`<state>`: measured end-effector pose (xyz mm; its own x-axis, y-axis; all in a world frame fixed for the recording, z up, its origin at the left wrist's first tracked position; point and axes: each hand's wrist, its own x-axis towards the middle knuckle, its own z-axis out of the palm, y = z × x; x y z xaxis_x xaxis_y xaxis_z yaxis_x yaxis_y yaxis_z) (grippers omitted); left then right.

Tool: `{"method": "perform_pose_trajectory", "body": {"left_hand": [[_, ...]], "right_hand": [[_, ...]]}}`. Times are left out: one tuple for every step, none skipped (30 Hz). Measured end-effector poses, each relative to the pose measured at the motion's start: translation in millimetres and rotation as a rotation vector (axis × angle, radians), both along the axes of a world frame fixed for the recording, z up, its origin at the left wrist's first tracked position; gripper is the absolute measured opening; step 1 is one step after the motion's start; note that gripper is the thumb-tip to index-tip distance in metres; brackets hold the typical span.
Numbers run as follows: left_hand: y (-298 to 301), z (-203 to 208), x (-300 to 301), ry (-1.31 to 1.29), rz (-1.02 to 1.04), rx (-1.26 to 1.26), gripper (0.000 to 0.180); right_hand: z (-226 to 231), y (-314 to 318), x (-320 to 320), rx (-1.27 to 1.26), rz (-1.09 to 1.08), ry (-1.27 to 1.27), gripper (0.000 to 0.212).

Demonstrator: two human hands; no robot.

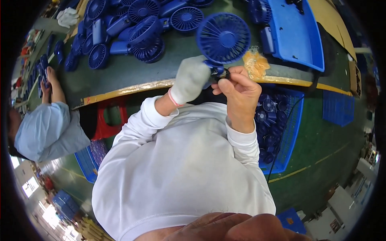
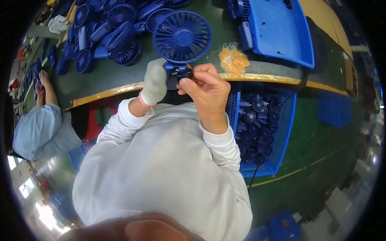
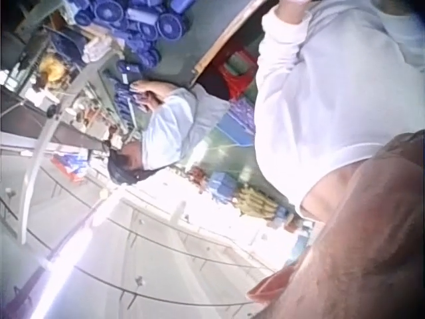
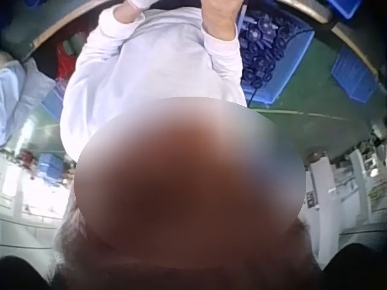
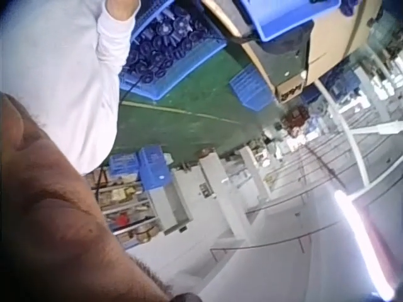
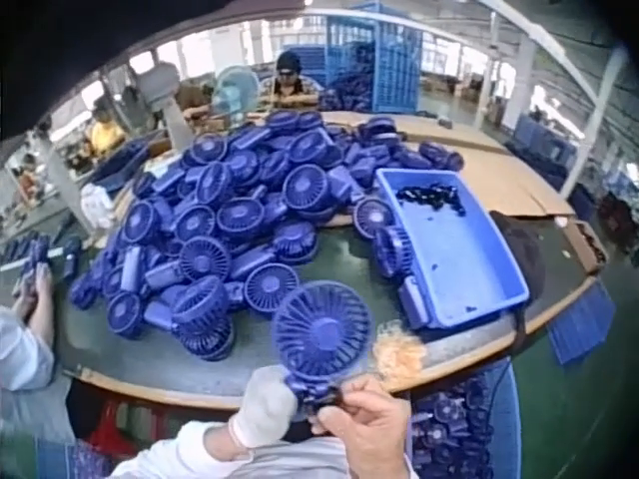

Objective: The person picks up a blue fan and a black clip, attaches the clip to the fan by hand, and places the assembled unit into a blue crate. This process is repeated with several more fans and clips.

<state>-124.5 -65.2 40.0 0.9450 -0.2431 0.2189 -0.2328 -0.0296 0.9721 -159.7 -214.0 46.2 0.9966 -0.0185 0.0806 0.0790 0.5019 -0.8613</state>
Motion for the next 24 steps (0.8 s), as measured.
{"method": "perform_pose_trajectory", "body": {"left_hand": [[-1.8,9.9,-4.2,0.252,0.022,-0.038,0.032],[-3.0,13.4,-3.1,0.170,0.040,0.074,0.034],[-3.0,15.7,-1.1,0.087,0.056,0.187,0.035],[-2.0,17.7,1.5,0.117,0.072,0.236,0.036],[-1.3,14.8,3.6,0.108,0.104,0.233,0.036],[-0.2,11.5,6.3,0.096,0.135,0.232,0.036],[2.2,9.0,8.1,0.072,0.155,0.264,0.035],[4.6,6.6,9.0,0.077,0.169,0.266,0.035],[7.6,4.0,10.4,0.093,0.171,0.279,0.035],[10.3,1.4,11.1,0.110,0.173,0.291,0.035],[12.2,-1.2,11.1,0.092,0.181,0.229,0.034],[13.3,-2.0,11.3,0.096,0.189,0.230,0.034],[14.5,-2.7,11.3,0.116,0.179,0.217,0.034],[15.4,-3.7,11.0,0.135,0.168,0.204,0.034],[13.4,-3.7,9.2,0.193,0.115,0.172,0.034],[11.2,-2.5,8.8,0.198,0.116,0.169,0.034],[8.8,0.3,9.1,0.373,0.056,0.055,0.035],[6.4,2.3,9.3,0.545,-0.008,-0.061,0.039],[10.9,-2.4,10.2,0.374,-0.080,-0.094,0.050],[8.6,-1.4,8.5,0.374,-0.080,-0.098,0.050],[7.2,1.0,8.8,0.362,-0.061,-0.091,0.054],[6.0,3.0,10.1,0.349,-0.041,-0.084,0.058],[5.2,0.7,14.3,0.476,-0.138,-0.173,0.061],[2.0,0.9,13.8,0.506,-0.114,-0.181,0.060]], "right_hand": [[-2.1,1.7,1.9,-0.013,-0.008,0.005,0.012],[-3.2,3.5,4.2,-0.026,-0.016,0.010,0.011],[-4.9,6.4,8.4,-0.091,-0.055,0.003,0.007],[-6.6,8.3,10.2,-0.079,-0.050,0.013,0.006],[-8.4,10.4,11.4,-0.067,-0.045,0.023,0.007],[-9.4,12.8,12.3,-0.083,-0.078,0.019,0.016],[-16.4,10.3,15.6,-0.149,-0.070,-0.008,0.019],[-22.8,7.7,19.0,-0.213,-0.061,-0.035,0.023],[-19.5,10.8,20.6,-0.189,-0.087,0.004,0.028],[-25.6,11.9,23.9,-0.185,-0.074,0.005,0.028],[-36.1,11.4,28.0,-0.281,-0.118,-0.080,0.029],[-38.3,13.0,31.5,-0.380,-0.165,-0.165,0.031],[-40.1,15.3,32.7,-0.425,-0.161,-0.222,0.039],[-41.2,17.5,32.5,-0.424,-0.153,-0.219,0.039],[-40.4,18.4,31.3,-0.329,-0.064,-0.134,0.043],[-40.0,19.5,30.3,-0.235,0.023,-0.049,0.047],[-43.0,20.9,29.5,-0.222,0.059,0.112,0.052],[-34.4,22.4,32.7,-0.200,0.059,0.167,0.050],[-24.7,23.1,36.4,-0.178,0.058,0.221,0.049],[-23.5,21.8,37.3,-0.106,0.097,0.260,0.045],[-23.2,21.5,39.5,-0.109,0.098,0.254,0.045],[-23.6,20.6,40.9,-0.134,0.048,0.307,0.043],[-24.4,19.3,42.0,-0.157,-0.002,0.359,0.042],[-21.9,19.2,42.9,-0.094,-0.013,0.329,0.032]]}}
